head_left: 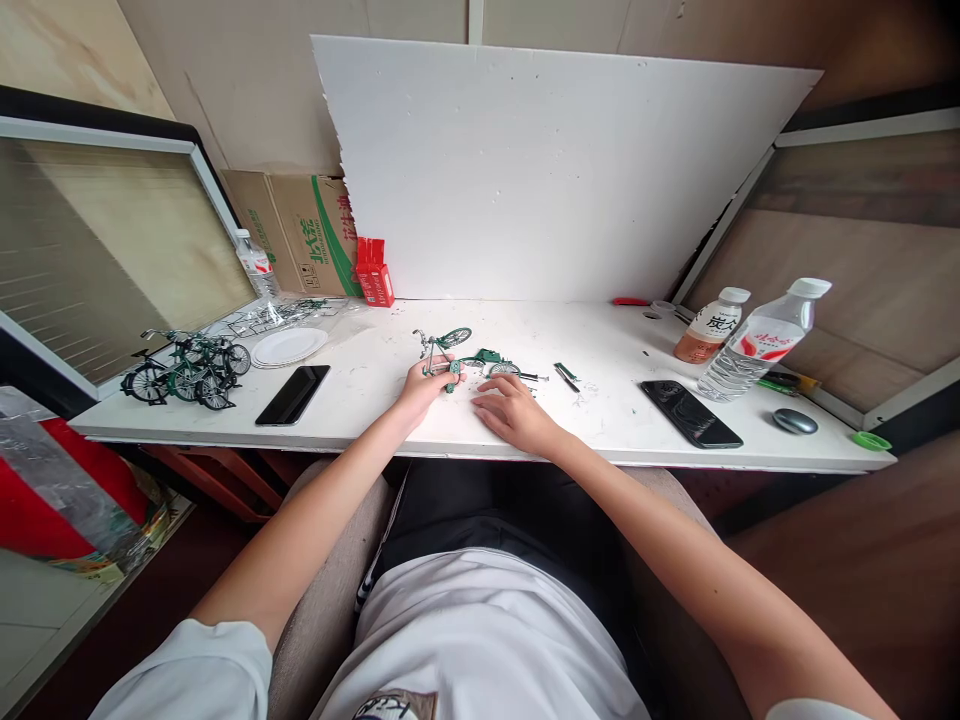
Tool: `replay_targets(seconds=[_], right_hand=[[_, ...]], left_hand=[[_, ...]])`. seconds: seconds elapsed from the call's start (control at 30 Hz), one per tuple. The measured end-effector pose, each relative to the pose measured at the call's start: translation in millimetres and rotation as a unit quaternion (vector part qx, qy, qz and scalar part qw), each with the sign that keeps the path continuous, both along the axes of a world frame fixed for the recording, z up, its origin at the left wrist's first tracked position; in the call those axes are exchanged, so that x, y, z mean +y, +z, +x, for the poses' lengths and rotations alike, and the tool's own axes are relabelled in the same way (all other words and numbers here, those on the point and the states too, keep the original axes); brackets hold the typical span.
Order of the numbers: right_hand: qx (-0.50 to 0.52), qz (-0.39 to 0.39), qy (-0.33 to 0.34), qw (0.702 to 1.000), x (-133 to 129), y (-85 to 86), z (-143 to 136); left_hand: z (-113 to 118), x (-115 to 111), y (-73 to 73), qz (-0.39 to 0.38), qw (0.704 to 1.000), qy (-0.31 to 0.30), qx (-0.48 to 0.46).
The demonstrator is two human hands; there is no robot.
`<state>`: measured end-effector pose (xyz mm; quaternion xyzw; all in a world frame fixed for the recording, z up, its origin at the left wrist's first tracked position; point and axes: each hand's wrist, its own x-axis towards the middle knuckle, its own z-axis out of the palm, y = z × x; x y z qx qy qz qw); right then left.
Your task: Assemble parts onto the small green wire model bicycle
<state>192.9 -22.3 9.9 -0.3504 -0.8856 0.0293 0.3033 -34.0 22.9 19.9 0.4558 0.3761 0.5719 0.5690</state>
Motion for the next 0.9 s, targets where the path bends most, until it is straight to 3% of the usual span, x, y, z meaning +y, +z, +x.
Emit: replay_targets(seconds=[0.3, 0.43, 0.53, 0.6, 0.73, 0.9], right_hand=[[-0.015, -0.006, -0.079, 0.997, -0.5, 5.2, -4.8], [-0.063, 0.009, -0.102, 0.993, -3.6, 7.9, -9.1], [-0.075, 0.023, -0.110, 0.991, -4.0, 7.2, -9.4], [-0.080, 0.026, -0.112, 0.990, -3.4, 5.6, -8.8], [-0.110, 0.025, -0.139, 0.984, -1.3, 1.7, -8.0], [-0.113, 0.030, -0.155, 0.981, 0.3, -1.8, -7.3]], left_hand=[[4.2, -2.3, 0.8, 0.013, 0.999, 0.017, 0.042], [7.1, -6.0, 1.4, 0.130, 0.983, 0.052, 0.116], [4.1, -10.2, 12.0, 0.214, 0.959, 0.025, 0.183], [-0.6, -11.0, 21.4, 0.201, 0.962, 0.019, 0.182], [-12.3, -6.9, 32.0, 0.063, 0.987, -0.037, 0.145], [-13.7, -4.0, 25.7, 0.071, 0.986, -0.023, 0.151]])
